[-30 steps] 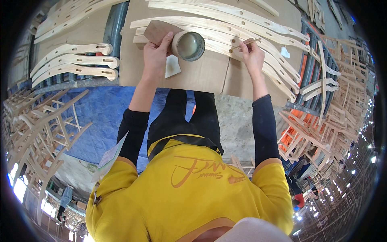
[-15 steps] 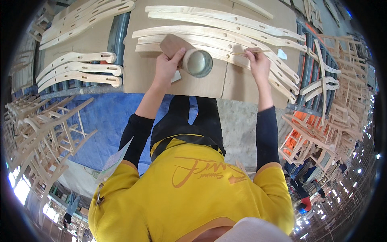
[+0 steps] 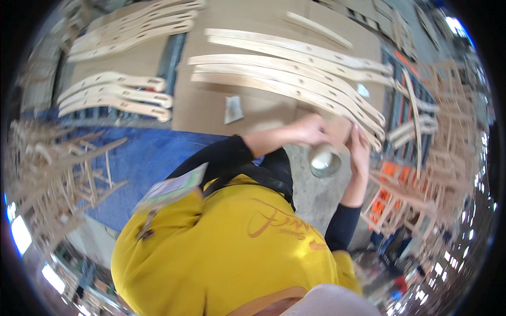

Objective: The person arranges curved wooden chair parts on a workbench, then uses a small brush to apply glue from a container into the slots and holes of each part. The person handles the parts one at a time, dipping the brush repeatedly and placing each treated piece back on the bench.

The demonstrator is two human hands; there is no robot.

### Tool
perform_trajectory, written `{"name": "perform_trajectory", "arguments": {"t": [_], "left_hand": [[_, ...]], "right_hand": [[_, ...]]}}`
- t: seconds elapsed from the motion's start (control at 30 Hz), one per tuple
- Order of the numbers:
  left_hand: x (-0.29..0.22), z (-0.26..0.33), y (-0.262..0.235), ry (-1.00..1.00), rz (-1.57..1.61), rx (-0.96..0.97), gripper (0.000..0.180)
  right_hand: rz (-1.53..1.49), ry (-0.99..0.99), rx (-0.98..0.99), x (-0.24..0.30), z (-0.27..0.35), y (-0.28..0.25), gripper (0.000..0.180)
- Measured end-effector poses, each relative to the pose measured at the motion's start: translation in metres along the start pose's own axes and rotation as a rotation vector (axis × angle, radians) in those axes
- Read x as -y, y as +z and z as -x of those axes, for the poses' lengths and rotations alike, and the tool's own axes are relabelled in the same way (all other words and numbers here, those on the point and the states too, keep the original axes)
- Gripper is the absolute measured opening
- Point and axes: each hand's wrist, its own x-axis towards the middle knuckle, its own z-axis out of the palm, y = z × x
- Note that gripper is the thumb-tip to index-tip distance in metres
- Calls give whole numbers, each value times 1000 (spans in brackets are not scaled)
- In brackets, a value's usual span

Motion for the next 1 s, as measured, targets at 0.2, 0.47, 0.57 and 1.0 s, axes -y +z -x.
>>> {"name": "perform_trajectory", "arguments": {"t": [0.2,0.47,0.57,1.0], "left_hand": [[2,-18,12,-45,52,100,43],[145,-3,-96,18,-1195,-709,28],[174,7,-116,99,-1346,-726,34],[165,-6,-107,-31,-1368,-407,22]], "right_hand": [[-25,73,0,-40,11,-34,23],[-309,14,-318,-27,17,-81,10],[-299,-25,-307,-31,4,-90,20],[-384,-31,-310,-60,-9,-162,58]]}}
